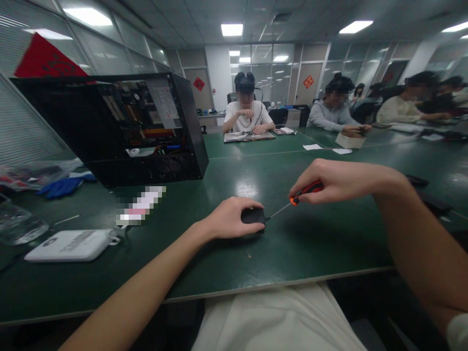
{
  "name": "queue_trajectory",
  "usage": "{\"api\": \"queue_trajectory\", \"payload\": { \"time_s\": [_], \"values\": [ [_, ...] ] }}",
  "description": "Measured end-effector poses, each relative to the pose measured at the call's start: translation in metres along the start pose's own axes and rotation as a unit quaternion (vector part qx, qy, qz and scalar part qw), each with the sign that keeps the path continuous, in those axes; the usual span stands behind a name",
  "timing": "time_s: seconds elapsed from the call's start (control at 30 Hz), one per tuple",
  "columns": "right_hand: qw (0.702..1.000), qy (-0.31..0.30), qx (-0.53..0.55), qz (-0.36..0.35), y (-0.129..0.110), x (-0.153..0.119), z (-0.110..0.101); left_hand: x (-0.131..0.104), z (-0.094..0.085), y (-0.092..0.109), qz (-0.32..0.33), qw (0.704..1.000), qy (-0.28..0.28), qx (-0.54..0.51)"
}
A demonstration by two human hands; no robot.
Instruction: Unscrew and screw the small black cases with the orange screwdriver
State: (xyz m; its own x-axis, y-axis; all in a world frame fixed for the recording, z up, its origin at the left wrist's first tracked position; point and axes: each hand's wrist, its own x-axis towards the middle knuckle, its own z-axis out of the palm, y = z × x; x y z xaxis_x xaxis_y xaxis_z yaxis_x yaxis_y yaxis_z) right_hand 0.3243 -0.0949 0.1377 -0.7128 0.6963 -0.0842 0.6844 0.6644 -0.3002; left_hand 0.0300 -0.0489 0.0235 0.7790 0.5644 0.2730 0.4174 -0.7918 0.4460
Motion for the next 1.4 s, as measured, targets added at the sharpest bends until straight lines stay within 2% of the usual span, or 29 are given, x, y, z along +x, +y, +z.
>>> {"api": "queue_trajectory", "payload": {
  "time_s": [0.13, 0.33, 0.53, 0.63, 0.73, 0.87, 1.13, 1.4],
  "values": [
    [0.999, 0.022, 0.037, 0.016, 0.019, -0.004, 0.007, 0.002, 0.007, 0.002, -0.005, 1.000, 0.014, -0.003],
    [0.997, 0.051, 0.052, 0.006, 0.024, 0.005, 0.015, 0.000, 0.006, 0.001, -0.019, 0.999, 0.020, -0.019],
    [0.997, 0.050, 0.065, 0.010, 0.029, 0.005, 0.018, 0.001, 0.007, 0.002, -0.024, 0.999, 0.027, -0.028],
    [0.998, 0.021, 0.063, -0.017, 0.027, 0.013, 0.024, 0.001, 0.009, 0.003, -0.030, 0.999, 0.031, -0.032],
    [0.997, -0.020, -0.018, -0.073, 0.014, 0.029, 0.037, 0.002, 0.011, 0.003, -0.028, 0.999, 0.028, -0.037],
    [0.983, -0.015, -0.150, -0.101, 0.001, 0.039, 0.045, 0.001, 0.012, 0.002, -0.027, 0.998, 0.024, -0.043],
    [0.992, 0.002, -0.106, -0.073, 0.016, 0.012, 0.042, 0.000, 0.010, 0.002, -0.023, 0.998, 0.024, -0.050],
    [0.995, 0.017, -0.049, -0.084, 0.023, 0.004, 0.047, 0.000, 0.009, 0.003, -0.024, 0.998, 0.020, -0.054]
  ]
}}
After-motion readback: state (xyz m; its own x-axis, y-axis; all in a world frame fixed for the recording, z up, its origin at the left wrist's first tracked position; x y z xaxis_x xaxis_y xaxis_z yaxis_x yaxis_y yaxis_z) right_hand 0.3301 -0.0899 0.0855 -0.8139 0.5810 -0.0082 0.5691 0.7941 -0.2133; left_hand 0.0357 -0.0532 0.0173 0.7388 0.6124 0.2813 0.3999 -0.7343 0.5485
